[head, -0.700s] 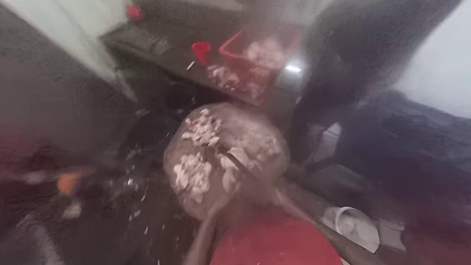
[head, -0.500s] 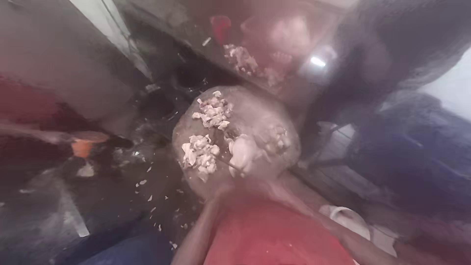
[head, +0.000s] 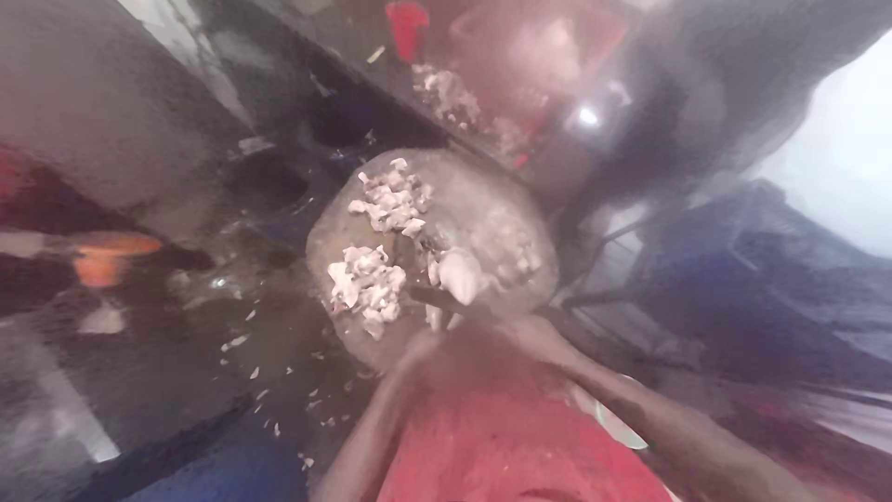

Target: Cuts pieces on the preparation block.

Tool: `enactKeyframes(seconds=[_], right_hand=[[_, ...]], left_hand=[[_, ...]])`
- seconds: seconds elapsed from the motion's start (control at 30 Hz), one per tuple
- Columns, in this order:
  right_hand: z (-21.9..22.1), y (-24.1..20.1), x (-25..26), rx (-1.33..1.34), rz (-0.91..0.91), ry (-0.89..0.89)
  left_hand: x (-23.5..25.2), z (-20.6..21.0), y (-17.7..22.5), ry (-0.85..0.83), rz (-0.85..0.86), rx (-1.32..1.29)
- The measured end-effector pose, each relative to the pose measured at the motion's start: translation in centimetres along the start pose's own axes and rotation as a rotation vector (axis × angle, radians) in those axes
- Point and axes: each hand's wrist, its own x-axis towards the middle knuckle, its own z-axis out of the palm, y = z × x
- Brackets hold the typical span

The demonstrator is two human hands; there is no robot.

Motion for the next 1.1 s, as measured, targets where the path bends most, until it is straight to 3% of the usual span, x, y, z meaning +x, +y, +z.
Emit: enactKeyframes(seconds=[0.2,0.27,0.37,0.5,0.6,0.67,0.73,0.8,0.9,1.03,1.1], right_hand=[[0.9,7.4,-3.0,0.259,0.186,-0.261],[0.8,9.3,-3.2,0.389,0.152,-0.315],[0.1,9.2,-3.0,0.412,0.158,-0.351],[1.4,8.2,-3.9,0.373,0.172,-0.280],[3.0,5.9,-5.4,0.719,0.232,-0.211],[4.0,4.3,-5.0,1.035,0.267,-0.128],[5.6,3.7,-3.5,1.168,0.216,-0.011],[4.8,2.6,-1.6,1.111,0.157,0.141],[-0.5,0.2,-1.2,1.005,0.093,0.338],[-7.9,-4.5,-2.5,1.117,-0.442,0.792],[-8.4,-5.8,-2.9,1.119,-0.519,0.851]], left_hand=[[0.2,-0.1,-1.6,0.042,0.046,0.041],[0.1,-0.4,-1.0,0.065,0.012,0.090],[-0.5,-0.9,0.6,0.101,0.004,-0.016],[-3.4,-3.9,4.7,0.058,0.168,-0.319],[-7.2,-6.5,9.0,0.178,0.195,-0.206],[-7.5,-7.5,11.8,0.329,0.100,0.105],[-6.0,-7.4,13.0,0.419,0.022,0.386],[-2.7,-6.8,12.3,0.446,-0.022,0.565],[2.4,-4.9,7.9,0.365,-0.023,0.687],[3.4,-2.6,5.5,0.277,-0.024,0.755],[2.7,-1.8,5.5,0.251,-0.013,0.771]])
